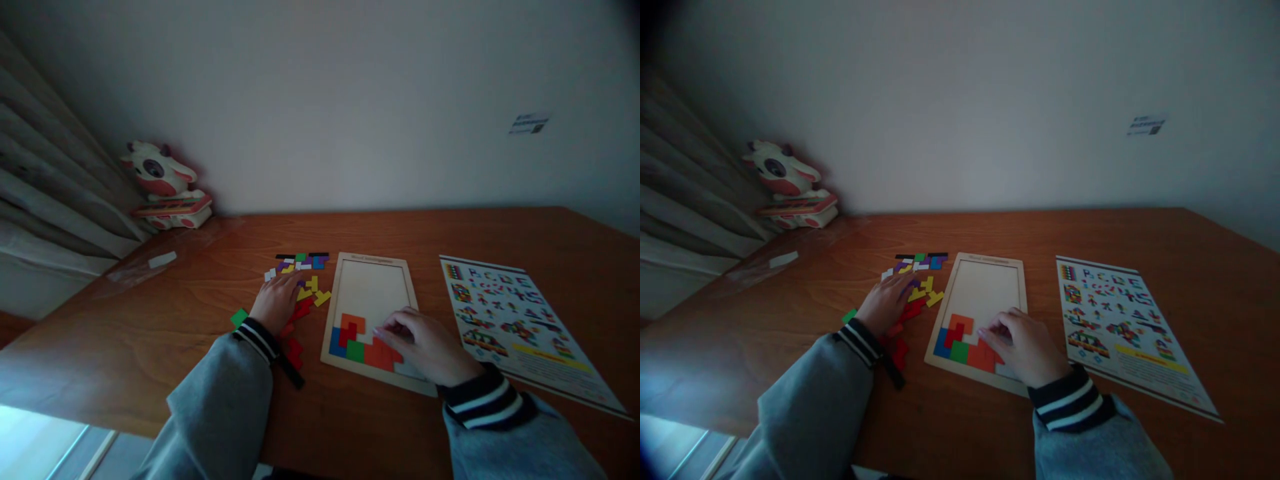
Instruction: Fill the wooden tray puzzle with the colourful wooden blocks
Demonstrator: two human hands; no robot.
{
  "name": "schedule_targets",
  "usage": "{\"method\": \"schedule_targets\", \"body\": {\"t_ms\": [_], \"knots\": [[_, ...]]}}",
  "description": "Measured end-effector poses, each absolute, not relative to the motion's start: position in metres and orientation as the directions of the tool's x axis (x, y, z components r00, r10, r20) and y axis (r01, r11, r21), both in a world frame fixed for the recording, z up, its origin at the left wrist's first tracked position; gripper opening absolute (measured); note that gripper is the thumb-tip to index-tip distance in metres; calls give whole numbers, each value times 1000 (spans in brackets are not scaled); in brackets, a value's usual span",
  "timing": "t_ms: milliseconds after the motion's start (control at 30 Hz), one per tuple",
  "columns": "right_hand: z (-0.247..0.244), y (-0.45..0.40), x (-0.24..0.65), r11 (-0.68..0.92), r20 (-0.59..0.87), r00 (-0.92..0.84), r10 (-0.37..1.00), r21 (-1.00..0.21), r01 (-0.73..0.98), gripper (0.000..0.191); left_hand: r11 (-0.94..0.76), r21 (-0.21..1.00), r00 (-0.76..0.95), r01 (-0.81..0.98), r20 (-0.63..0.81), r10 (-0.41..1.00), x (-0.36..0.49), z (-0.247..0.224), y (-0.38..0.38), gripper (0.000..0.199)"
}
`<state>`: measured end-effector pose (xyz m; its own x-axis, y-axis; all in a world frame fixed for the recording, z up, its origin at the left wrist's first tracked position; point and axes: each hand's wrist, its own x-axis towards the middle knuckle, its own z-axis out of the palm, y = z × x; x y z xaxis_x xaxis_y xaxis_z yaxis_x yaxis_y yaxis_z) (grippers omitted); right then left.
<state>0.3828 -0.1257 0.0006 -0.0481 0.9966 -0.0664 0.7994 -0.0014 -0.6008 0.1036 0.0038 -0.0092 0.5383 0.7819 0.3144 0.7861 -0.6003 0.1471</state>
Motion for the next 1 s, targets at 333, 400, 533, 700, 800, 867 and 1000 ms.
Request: {"method": "schedule_targets", "body": {"t_ms": [333, 400, 533, 700, 800, 867, 1000], "knots": [[2, -124, 382, 4, -61, -53, 997, -616, 787, 33, -597, 368, 471, 713, 380, 796, 108, -9, 8, 20], [2, -124, 382, -3, -62, -45, 997, -619, 785, 33, -571, 423, 419, 703, 403, 814, 110, -8, 7, 19], [0, -123, 383, -2, -44, -34, 998, -635, 772, 31, -598, 482, 376, 641, 482, 792, 116, 0, -2, 13], [6, -121, 376, 53, 52, -24, 998, -691, 721, 24, -727, 454, 415, 515, 610, 675, 133, 13, -38, 10], [14, -121, 366, 103, 102, -40, 994, -750, 653, 21, -696, 617, 366, 366, 592, 718, 145, 11, -60, 8], [18, -122, 360, 120, 107, -58, 993, -784, 609, 23, -584, 777, 336, 234, 499, 799, 152, 4, -69, 11], [21, -124, 353, 126, 90, -93, 992, -827, 548, 26, -359, 931, 345, 60, 318, 883, 161, -8, -76, 27]]}}
